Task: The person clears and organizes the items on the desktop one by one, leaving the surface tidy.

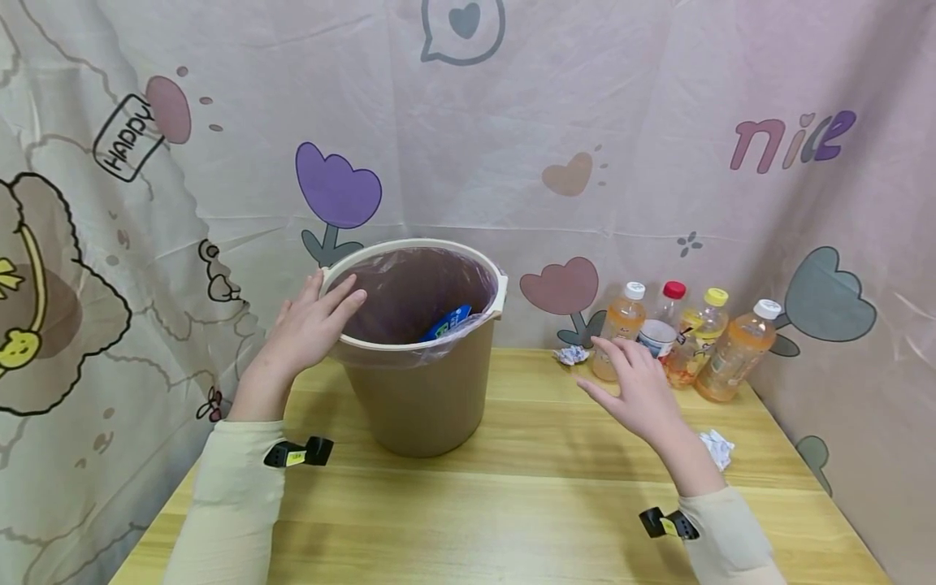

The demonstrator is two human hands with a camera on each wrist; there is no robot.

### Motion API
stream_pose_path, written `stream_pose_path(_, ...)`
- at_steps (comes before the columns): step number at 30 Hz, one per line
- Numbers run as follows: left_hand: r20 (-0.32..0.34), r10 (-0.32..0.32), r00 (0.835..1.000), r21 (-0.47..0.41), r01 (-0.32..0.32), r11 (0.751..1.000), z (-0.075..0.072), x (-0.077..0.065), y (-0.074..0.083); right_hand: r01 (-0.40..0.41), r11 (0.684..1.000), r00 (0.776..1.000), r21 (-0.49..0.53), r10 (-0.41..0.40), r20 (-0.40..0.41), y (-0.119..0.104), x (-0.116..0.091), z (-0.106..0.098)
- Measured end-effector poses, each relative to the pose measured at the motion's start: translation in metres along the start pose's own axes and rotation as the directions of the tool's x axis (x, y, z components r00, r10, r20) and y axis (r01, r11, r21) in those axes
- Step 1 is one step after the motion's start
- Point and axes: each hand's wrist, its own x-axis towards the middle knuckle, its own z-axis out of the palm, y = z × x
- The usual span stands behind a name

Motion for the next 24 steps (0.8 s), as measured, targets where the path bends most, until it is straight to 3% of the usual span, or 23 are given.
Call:
stream_pose_path(13, 0.000, -0.003, 1.000, -0.002, 0.003, 1.000, -0.001, 0.000, 0.000, -0.141, 0.990, 0.990, 0.006, 0.141, 0.012, 0.032, -0.035, -0.003)
stream_pose_path(24, 0.008, -0.002, 1.000, 0.004, 0.002, 1.000, -0.001, 0.000, 0.002, -0.286, 0.958, 0.958, 0.006, 0.286, 0.024, 0.055, -0.052, -0.006)
